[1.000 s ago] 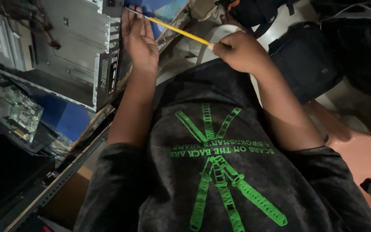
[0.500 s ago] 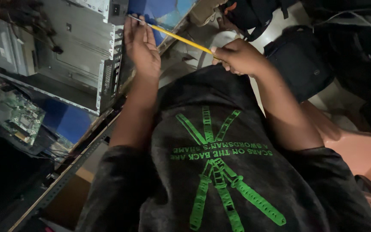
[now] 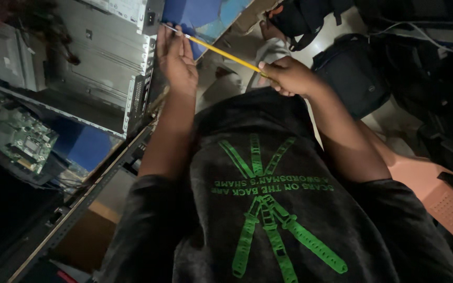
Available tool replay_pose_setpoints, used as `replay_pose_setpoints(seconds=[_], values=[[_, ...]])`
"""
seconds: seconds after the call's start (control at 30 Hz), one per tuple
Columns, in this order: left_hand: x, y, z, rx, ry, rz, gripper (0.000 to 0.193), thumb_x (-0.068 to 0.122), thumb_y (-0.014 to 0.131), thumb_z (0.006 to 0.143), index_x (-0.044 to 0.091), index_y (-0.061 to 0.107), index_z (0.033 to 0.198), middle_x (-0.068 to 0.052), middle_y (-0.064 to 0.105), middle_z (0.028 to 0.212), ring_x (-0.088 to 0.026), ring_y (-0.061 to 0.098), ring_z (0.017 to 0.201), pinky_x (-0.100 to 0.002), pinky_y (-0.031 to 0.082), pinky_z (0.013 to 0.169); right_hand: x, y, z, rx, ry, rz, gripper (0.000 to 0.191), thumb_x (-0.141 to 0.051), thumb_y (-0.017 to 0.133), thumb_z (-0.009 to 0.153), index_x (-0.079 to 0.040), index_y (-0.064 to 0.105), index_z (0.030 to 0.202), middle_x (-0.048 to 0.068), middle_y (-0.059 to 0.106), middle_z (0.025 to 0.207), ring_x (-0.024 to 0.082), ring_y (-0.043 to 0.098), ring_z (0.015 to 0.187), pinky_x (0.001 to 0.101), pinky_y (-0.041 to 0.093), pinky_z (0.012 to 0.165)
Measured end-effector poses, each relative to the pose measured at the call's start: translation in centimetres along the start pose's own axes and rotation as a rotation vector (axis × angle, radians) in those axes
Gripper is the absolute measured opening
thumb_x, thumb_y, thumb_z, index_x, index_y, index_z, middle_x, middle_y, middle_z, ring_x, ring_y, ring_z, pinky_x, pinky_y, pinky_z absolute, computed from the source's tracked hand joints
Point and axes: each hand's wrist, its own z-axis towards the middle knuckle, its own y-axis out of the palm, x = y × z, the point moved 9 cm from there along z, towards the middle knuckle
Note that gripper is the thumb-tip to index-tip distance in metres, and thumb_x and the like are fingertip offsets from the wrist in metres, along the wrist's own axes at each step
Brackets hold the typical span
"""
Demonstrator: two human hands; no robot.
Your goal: The person installs a computer power supply into a desktop case. They place the unit into the case, then use a screwdriver to fasten it with multiple screws along the side panel.
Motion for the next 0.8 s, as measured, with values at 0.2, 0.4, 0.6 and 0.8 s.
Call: replay_pose_setpoints(seconds=[0.2, 0.4, 0.6, 0.8], values=[[1.2, 1.0, -0.6, 0.033, -0.01, 0.01, 0.05, -0.007, 0.071, 0.092, 0.001, 0.056, 0.139, -0.012, 0.067, 0.128, -0.022, 0.066, 0.116, -0.033, 0.055, 0.1, -2.1, -0.4, 0.0, 0.085, -0.185, -0.193, 0.05, -0.047, 0.071, 0.095, 0.002, 0.067, 0.087, 0.003, 0.057, 0.063, 0.012, 0.054, 0.049, 0.028, 0.044, 0.045], [1.2, 1.8, -1.0, 0.027, -0.157, 0.074, 0.038, 0.001, 0.071, 0.097, -0.003, 0.06, 0.133, -0.013, 0.07, 0.122, -0.022, 0.069, 0.114, -0.032, 0.058, 0.101, -2.0, -1.5, -0.4, 0.138, -0.392, -0.181, 0.035, -0.039, 0.071, 0.095, -0.004, 0.07, 0.09, 0.0, 0.063, 0.066, 0.008, 0.059, 0.055, 0.0267, 0.045, 0.049], [-0.3, 1.6, -0.6, -0.04, -0.251, 0.121, 0.04, 0.002, 0.069, 0.093, 0.002, 0.061, 0.132, -0.014, 0.073, 0.122, -0.022, 0.073, 0.108, -0.032, 0.061, 0.086, 1.7, 0.0, 2.9, 0.023, -0.002, 0.207, 0.041, -0.047, 0.054, 0.104, -0.013, 0.067, 0.085, -0.002, 0.05, 0.057, 0.007, 0.041, 0.046, 0.0243, 0.033, 0.043], [-1.2, 0.6, -0.5, 0.108, -0.23, 0.121, 0.038, 0.003, 0.071, 0.092, 0.0, 0.063, 0.128, -0.013, 0.073, 0.116, -0.021, 0.072, 0.104, -0.034, 0.063, 0.085, 0.0, -1.5, 0.6, 0.224, -0.344, -0.044, 0.035, -0.037, 0.069, 0.099, -0.004, 0.065, 0.09, -0.002, 0.059, 0.066, 0.008, 0.053, 0.055, 0.0242, 0.042, 0.047]])
